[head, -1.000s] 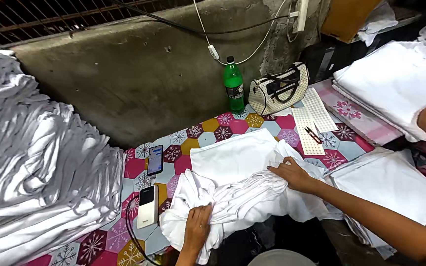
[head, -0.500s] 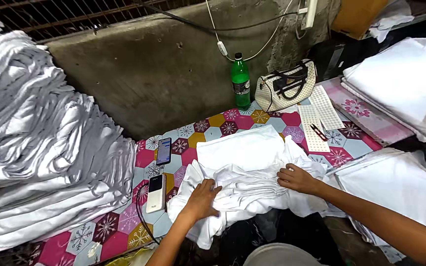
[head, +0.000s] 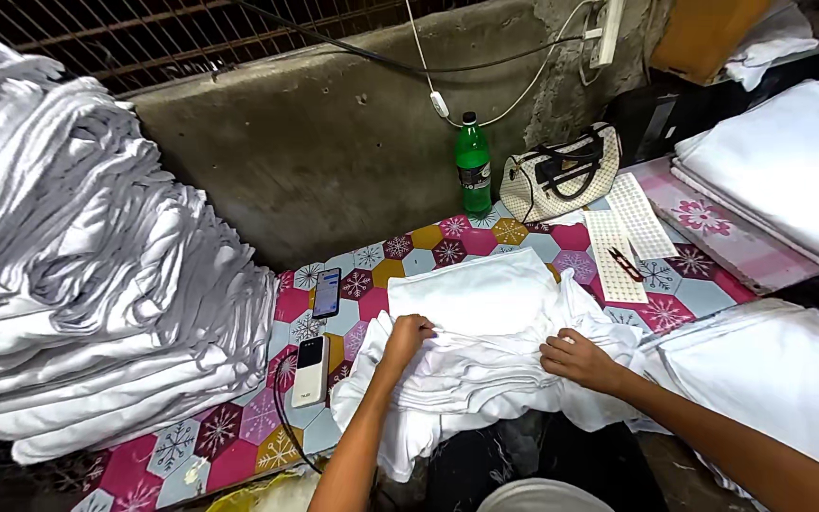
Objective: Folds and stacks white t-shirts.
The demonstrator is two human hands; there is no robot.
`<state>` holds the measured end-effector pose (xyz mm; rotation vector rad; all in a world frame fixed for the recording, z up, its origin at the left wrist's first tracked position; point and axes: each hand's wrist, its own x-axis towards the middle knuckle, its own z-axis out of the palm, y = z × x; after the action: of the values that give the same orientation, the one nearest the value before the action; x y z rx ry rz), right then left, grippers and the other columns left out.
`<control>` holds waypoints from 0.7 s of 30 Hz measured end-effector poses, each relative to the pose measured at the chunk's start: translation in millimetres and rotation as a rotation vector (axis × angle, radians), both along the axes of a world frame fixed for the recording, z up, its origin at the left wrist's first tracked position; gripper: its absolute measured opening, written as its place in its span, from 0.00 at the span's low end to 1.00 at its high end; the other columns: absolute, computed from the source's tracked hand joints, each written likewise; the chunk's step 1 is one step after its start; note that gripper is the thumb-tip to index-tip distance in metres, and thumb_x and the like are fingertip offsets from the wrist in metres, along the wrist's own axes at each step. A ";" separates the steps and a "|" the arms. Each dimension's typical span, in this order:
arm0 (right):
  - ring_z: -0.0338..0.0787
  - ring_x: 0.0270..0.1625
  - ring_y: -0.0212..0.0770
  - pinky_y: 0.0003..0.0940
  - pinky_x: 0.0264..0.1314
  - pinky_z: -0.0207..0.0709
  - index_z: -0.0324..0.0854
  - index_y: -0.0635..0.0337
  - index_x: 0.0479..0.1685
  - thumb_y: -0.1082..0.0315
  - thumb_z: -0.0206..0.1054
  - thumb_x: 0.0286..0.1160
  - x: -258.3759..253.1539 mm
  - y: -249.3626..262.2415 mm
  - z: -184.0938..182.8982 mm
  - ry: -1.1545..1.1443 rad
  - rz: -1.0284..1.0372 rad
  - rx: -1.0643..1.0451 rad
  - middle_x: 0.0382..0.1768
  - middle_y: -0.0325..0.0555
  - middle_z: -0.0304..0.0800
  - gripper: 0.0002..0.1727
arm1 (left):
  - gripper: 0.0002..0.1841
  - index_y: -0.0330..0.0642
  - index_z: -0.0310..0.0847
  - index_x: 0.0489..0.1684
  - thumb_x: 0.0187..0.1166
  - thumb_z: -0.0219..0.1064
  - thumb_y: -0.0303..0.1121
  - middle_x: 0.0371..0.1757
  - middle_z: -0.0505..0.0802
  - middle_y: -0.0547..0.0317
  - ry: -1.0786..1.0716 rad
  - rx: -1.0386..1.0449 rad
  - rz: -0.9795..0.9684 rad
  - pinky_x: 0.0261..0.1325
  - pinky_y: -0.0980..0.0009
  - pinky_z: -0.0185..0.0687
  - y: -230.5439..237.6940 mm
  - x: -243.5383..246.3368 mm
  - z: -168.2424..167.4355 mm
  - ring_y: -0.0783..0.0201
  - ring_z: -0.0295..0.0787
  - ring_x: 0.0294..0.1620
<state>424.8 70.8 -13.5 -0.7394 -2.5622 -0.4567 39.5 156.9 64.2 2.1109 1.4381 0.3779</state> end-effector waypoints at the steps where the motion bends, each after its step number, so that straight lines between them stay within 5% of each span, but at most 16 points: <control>1: 0.89 0.51 0.44 0.43 0.56 0.78 0.83 0.50 0.39 0.74 0.59 0.80 -0.3 -0.3 -2.0 0.007 -0.011 -0.002 0.45 0.42 0.91 0.09 | 0.08 0.29 0.93 0.42 0.76 0.70 0.24 0.43 0.95 0.39 -0.018 -0.018 0.016 0.58 0.51 0.87 -1.1 -9.5 8.3 0.48 0.94 0.45; 6: 0.89 0.51 0.45 0.44 0.57 0.78 0.83 0.50 0.39 0.73 0.59 0.79 -0.9 3.4 -5.0 0.027 -0.014 -0.001 0.45 0.42 0.91 0.09 | 0.08 0.29 0.92 0.41 0.79 0.66 0.23 0.40 0.95 0.41 0.056 0.022 0.116 0.48 0.54 0.88 -7.7 -61.3 52.7 0.52 0.92 0.35; 11: 0.89 0.50 0.44 0.44 0.57 0.78 0.83 0.49 0.38 0.73 0.59 0.80 -3.2 0.9 -5.3 0.053 -0.040 0.005 0.45 0.41 0.91 0.09 | 0.12 0.25 0.88 0.53 0.84 0.59 0.21 0.43 0.95 0.38 -0.006 0.312 0.454 0.48 0.53 0.92 -6.8 -92.8 86.6 0.51 0.95 0.36; 14: 0.89 0.50 0.44 0.44 0.57 0.79 0.83 0.50 0.38 0.73 0.58 0.81 -3.9 0.7 -6.0 0.073 -0.053 0.009 0.44 0.42 0.91 0.09 | 0.17 0.26 0.85 0.64 0.82 0.57 0.17 0.60 0.93 0.36 -0.059 0.340 0.240 0.70 0.48 0.83 4.8 -65.9 72.7 0.44 0.93 0.60; 16: 0.90 0.50 0.45 0.45 0.57 0.79 0.84 0.50 0.37 0.73 0.59 0.79 -4.4 0.7 -5.8 0.092 -0.061 0.003 0.44 0.42 0.92 0.09 | 0.19 0.29 0.81 0.72 0.84 0.62 0.26 0.74 0.86 0.37 -0.096 0.175 0.001 0.82 0.50 0.71 12.8 -31.0 56.3 0.45 0.81 0.77; 19: 0.91 0.50 0.46 0.46 0.58 0.80 0.85 0.51 0.37 0.75 0.60 0.77 -5.4 -0.7 -6.5 0.110 -0.072 -0.006 0.44 0.43 0.92 0.09 | 0.21 0.29 0.86 0.64 0.80 0.71 0.35 0.66 0.90 0.35 -0.082 -0.049 -0.236 0.80 0.49 0.72 19.1 23.5 30.0 0.45 0.84 0.73; 21: 0.90 0.50 0.45 0.46 0.58 0.79 0.84 0.51 0.38 0.75 0.61 0.77 -5.8 -1.3 -7.7 0.102 -0.077 -0.009 0.44 0.43 0.92 0.09 | 0.14 0.27 0.91 0.46 0.77 0.72 0.33 0.49 0.94 0.36 0.013 -0.114 -0.330 0.69 0.47 0.78 28.5 43.1 12.2 0.44 0.90 0.57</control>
<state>419.0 69.5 -21.2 -0.8455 -2.4497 -0.4206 82.6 185.5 76.4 2.2087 1.0643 0.1505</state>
